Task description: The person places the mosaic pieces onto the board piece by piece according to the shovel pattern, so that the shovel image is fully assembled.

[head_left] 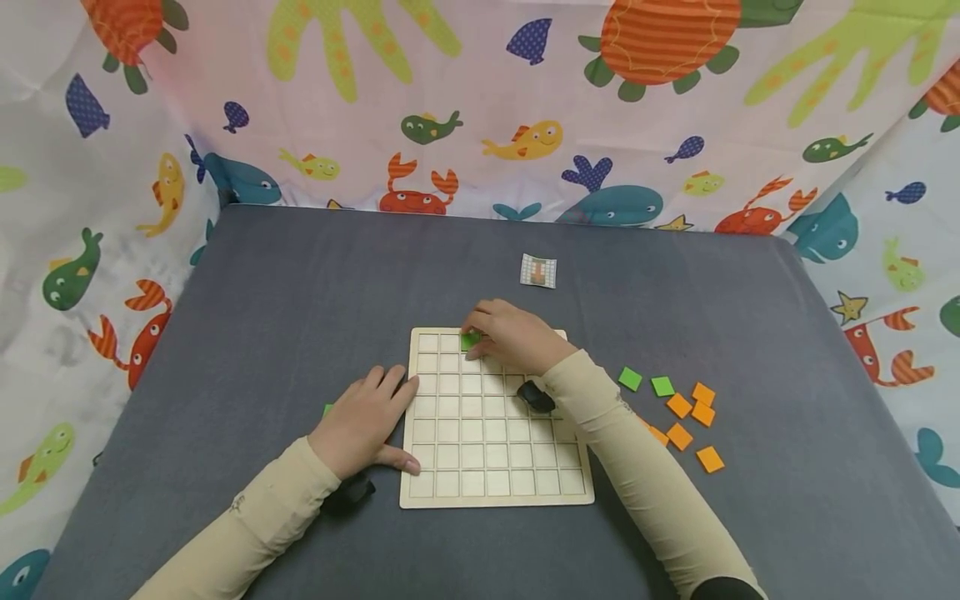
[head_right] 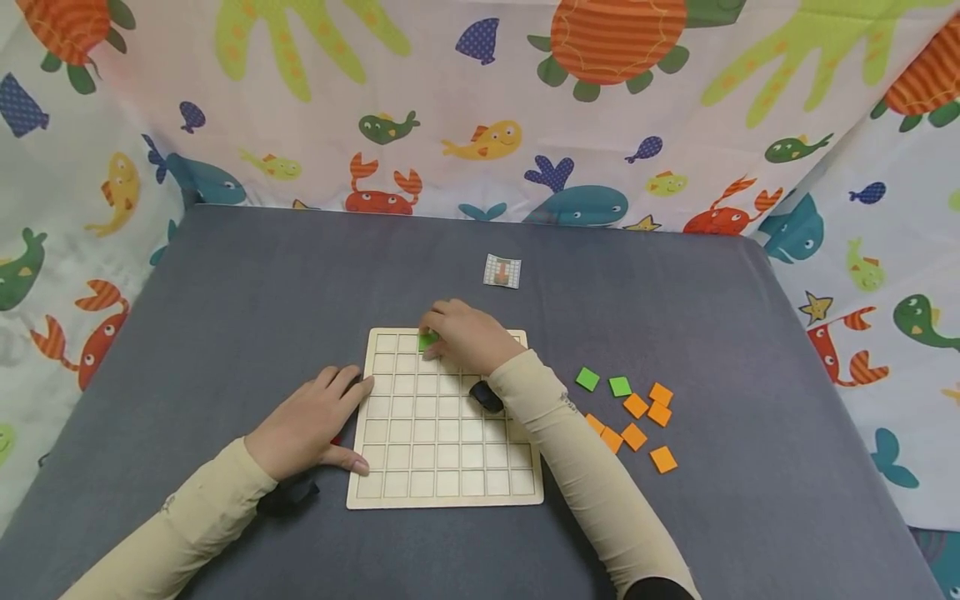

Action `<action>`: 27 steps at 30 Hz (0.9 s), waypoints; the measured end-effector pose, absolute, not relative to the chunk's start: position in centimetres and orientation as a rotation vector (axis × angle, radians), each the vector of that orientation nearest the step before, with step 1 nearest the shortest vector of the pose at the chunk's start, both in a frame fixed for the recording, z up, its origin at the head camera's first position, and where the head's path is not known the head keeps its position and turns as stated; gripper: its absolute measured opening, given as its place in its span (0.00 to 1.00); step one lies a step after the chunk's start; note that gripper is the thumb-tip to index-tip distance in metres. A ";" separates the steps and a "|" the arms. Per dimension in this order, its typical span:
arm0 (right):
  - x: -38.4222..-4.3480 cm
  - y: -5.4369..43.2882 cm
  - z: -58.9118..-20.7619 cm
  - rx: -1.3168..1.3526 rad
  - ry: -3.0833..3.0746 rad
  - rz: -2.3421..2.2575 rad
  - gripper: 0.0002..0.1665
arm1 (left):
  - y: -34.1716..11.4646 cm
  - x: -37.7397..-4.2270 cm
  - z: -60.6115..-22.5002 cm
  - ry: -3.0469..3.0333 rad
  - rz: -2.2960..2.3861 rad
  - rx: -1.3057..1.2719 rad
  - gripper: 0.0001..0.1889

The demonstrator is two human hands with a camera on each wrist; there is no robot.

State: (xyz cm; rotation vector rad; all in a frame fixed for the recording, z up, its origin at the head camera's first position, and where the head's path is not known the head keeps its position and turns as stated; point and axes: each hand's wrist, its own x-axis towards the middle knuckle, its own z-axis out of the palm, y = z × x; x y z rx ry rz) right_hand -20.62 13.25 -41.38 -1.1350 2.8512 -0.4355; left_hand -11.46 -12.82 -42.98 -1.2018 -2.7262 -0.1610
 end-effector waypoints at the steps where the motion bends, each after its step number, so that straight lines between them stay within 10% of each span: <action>1: -20.5 13.6 -41.2 -1.122 2.852 -0.422 0.19 | -12.8 -11.4 -42.9 -2.731 -0.167 -1.202 0.55; 27: -13.1 30.5 -39.7 -0.566 2.892 -0.348 0.22 | -12.6 -11.5 -43.2 -2.761 -0.268 -1.217 0.56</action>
